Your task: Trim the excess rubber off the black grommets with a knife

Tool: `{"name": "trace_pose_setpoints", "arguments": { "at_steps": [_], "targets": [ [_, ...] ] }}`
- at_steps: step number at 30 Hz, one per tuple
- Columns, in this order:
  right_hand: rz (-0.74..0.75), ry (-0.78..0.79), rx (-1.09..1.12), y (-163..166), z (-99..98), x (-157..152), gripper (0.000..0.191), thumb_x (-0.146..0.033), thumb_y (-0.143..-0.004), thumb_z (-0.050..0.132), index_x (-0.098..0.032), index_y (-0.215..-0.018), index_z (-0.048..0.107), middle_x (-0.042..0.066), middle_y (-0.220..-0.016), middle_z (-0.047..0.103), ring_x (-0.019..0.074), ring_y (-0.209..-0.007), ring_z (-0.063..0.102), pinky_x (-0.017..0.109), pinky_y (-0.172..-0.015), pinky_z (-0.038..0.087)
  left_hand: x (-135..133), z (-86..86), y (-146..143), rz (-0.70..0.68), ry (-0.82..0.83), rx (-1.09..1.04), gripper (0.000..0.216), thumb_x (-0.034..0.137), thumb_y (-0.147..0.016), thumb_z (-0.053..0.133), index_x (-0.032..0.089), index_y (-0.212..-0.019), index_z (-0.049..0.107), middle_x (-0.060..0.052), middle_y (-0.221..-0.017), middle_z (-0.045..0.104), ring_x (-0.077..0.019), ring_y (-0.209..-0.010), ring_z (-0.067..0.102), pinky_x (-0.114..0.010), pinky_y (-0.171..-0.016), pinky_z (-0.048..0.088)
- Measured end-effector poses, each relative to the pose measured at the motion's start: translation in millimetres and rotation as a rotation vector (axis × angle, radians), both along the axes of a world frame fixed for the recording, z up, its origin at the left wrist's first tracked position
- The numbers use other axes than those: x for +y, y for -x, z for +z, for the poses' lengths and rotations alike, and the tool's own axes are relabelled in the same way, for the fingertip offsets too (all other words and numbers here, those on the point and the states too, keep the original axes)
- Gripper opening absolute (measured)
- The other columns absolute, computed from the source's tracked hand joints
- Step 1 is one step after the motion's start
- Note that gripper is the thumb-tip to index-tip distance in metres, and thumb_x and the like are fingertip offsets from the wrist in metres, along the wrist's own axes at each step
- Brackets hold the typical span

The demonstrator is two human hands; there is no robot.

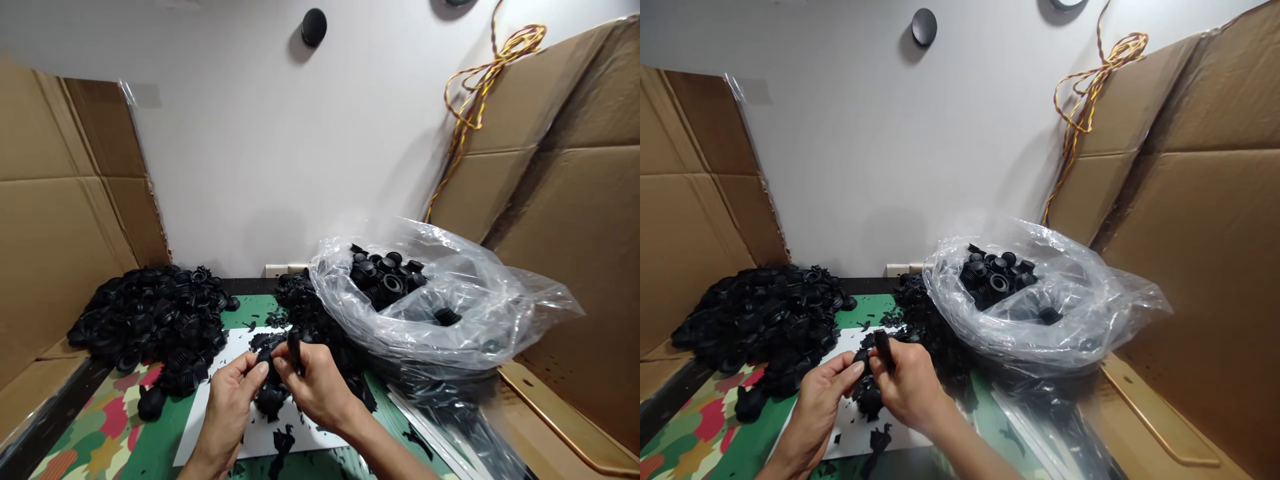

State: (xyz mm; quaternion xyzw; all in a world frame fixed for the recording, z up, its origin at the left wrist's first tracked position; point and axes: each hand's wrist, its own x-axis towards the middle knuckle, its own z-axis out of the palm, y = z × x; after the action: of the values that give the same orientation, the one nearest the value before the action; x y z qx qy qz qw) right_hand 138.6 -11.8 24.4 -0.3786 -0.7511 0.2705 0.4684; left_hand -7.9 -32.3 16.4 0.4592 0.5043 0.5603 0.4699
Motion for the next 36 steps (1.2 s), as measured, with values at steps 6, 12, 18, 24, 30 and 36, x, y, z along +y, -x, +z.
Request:
{"name": "trace_pose_setpoints", "arguments": {
  "at_steps": [6,12,18,24,30,36],
  "targets": [
    [-0.109,-0.188,-0.280,2.4,-0.4,-2.7,0.024,-0.014,-0.082,0.047,-0.020,-0.059,0.051,-0.001,-0.053,0.056,0.0114,-0.045,0.047,0.024,-0.046,0.026,-1.2,0.5,1.9,0.036,-0.101,0.234,0.027,0.040,-0.067,0.069,0.018,-0.055,0.058,0.003,-0.056,0.044,-0.0138,-0.056,0.038,-0.024,-0.053,0.033],
    [-0.166,-0.371,-0.473,-0.1,0.7,-0.6,0.014,-0.007,-0.070,0.052,-0.020,-0.071,0.054,0.000,-0.061,0.066,0.0145,-0.048,0.057,0.026,-0.046,0.024,-1.2,2.6,0.1,0.054,-0.188,0.399,0.023,0.036,-0.071,0.061,0.020,-0.055,0.058,0.001,-0.058,0.049,-0.0162,-0.057,0.044,-0.024,-0.052,0.035],
    [-0.307,-0.410,-0.426,7.6,-16.6,1.4,0.011,-0.012,-0.068,0.052,-0.021,-0.074,0.054,-0.001,-0.058,0.065,0.0157,-0.048,0.059,0.025,-0.047,0.029,3.9,11.1,1.4,-0.003,-0.238,0.365,0.026,0.043,-0.066,0.065,0.021,-0.054,0.061,0.002,-0.056,0.051,-0.0166,-0.056,0.047,-0.025,-0.052,0.040],
    [-0.358,-0.051,-0.070,-11.4,-2.2,16.4,0.014,-0.023,-0.080,0.047,-0.018,-0.071,0.056,-0.001,-0.056,0.055,0.0125,-0.047,0.048,0.023,-0.049,0.034,2.9,26.9,6.6,-0.158,-0.053,0.029,0.027,0.044,-0.066,0.072,0.017,-0.068,0.068,0.000,-0.060,0.054,-0.0154,-0.059,0.047,-0.024,-0.054,0.041],
    [0.250,0.389,0.315,-23.6,32.3,13.2,0.042,-0.055,-0.079,0.056,-0.014,-0.081,0.061,-0.007,-0.050,0.039,0.0071,-0.042,0.032,0.021,-0.041,0.026,12.6,57.2,-4.1,-0.318,-0.051,-0.134,0.027,0.041,-0.067,0.071,0.014,-0.067,0.067,0.000,-0.060,0.054,-0.0123,-0.058,0.045,-0.023,-0.055,0.040],
    [-0.355,-0.024,0.038,-74.0,78.1,19.9,0.021,-0.039,-0.076,0.060,-0.018,-0.070,0.063,0.001,-0.059,0.057,0.0141,-0.053,0.050,0.027,-0.052,0.038,47.5,62.1,-14.7,-0.214,-0.200,0.334,0.034,0.045,-0.078,0.056,0.018,-0.097,0.064,-0.003,-0.074,0.064,-0.0143,-0.054,0.054,-0.026,-0.051,0.040]
  ]
}}
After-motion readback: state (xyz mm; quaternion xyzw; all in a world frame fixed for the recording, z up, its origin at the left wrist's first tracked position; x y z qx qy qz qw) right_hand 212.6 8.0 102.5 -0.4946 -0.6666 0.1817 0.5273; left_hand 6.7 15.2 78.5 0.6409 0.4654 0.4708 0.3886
